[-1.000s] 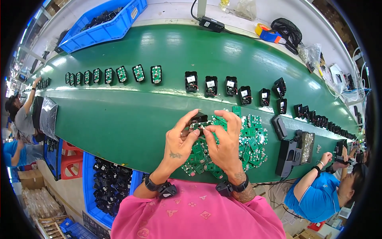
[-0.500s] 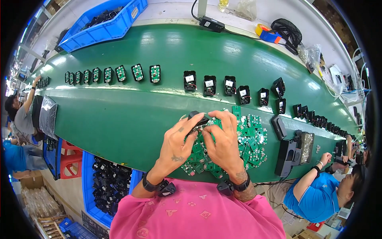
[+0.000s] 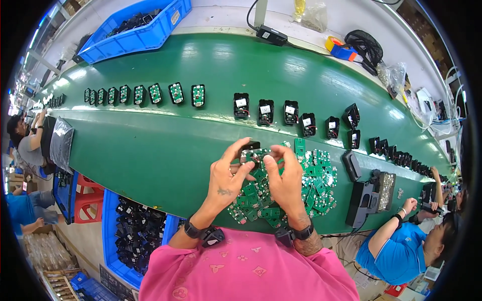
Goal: The person picks up a circuit board and a black plastic housing, fits the board into the housing, and presses them together before placing the unit on a conveyor belt.
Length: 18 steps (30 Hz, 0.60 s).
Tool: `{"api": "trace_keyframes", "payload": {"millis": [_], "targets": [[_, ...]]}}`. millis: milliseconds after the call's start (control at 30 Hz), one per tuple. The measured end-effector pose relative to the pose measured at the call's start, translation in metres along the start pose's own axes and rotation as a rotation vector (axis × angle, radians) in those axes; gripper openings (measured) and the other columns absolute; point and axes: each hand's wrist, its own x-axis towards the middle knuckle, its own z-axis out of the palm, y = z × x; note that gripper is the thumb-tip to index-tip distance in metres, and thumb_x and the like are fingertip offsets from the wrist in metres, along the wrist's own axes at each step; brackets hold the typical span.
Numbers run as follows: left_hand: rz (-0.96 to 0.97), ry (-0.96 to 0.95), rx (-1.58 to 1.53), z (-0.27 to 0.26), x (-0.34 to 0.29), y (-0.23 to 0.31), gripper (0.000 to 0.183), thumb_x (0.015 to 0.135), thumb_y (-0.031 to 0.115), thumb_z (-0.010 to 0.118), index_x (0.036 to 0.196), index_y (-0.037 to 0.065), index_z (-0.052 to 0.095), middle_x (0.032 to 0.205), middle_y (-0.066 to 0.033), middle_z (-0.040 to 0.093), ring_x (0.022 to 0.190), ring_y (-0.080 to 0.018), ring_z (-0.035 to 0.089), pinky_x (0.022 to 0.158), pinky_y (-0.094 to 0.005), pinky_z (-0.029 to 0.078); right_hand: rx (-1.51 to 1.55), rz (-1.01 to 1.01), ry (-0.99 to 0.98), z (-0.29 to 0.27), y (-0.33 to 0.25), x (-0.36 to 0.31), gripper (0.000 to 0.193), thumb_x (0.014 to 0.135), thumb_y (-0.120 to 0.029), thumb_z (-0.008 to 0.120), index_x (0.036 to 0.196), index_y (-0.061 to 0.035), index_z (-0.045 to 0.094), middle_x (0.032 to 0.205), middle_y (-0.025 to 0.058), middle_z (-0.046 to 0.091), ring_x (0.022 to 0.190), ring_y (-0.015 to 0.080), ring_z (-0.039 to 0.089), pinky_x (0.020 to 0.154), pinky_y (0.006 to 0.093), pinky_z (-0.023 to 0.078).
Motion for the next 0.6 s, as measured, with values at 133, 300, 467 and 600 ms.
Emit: {"api": "trace_keyframes", "payload": {"millis": [133,300,467,600], "targets": [[-0.003,-0.123,0.059,-0.005,-0.002,-0.004,0.062,0.085,-0.007,0.068,0.143,0.003,0.048,0.119,-0.0152,0.065,0.096,-0.016,0.067,0.078,-0.0286,0.06,0.416,0.313,-0.068,-0.002,0.024,-0.004,0.009,0.095,-0.004,0.066,0.098,0.0018,0.06,0.077,0.0002,0.062,0.061,0.0043,0.056,0.052,0.0203,0.045],[-0.068,-0.073,-0.056,-0.001,-0.001,-0.015,0.067,0.081,-0.009,0.071,0.143,0.004,0.048,0.123,-0.0112,0.065,0.104,-0.0126,0.063,0.081,-0.0255,0.056,0.8,0.273,0.006,0.005,0.008,-0.006,0.014,0.092,-0.001,0.069,0.101,0.0031,0.059,0.078,-0.0001,0.061,0.059,0.0046,0.054,0.05,0.021,0.042],[0.049,-0.117,0.081,-0.001,0.001,-0.013,0.061,0.081,-0.009,0.068,0.139,0.005,0.052,0.121,-0.0134,0.066,0.1,-0.0148,0.066,0.083,-0.0297,0.06,0.649,0.386,-0.121,-0.003,0.016,-0.015,0.017,0.094,-0.012,0.069,0.083,0.0007,0.068,0.065,-0.005,0.058,0.056,0.0013,0.045,0.048,0.0188,0.031],[0.128,-0.152,0.207,0.007,0.0,-0.003,0.054,0.081,-0.009,0.067,0.133,0.004,0.059,0.121,-0.0134,0.066,0.103,-0.0162,0.066,0.082,-0.0294,0.061,0.541,0.367,-0.087,-0.01,0.019,-0.009,0.029,0.096,-0.016,0.068,0.071,-0.0029,0.06,0.058,-0.0043,0.053,0.048,0.002,0.044,0.043,0.02,0.031]]}}
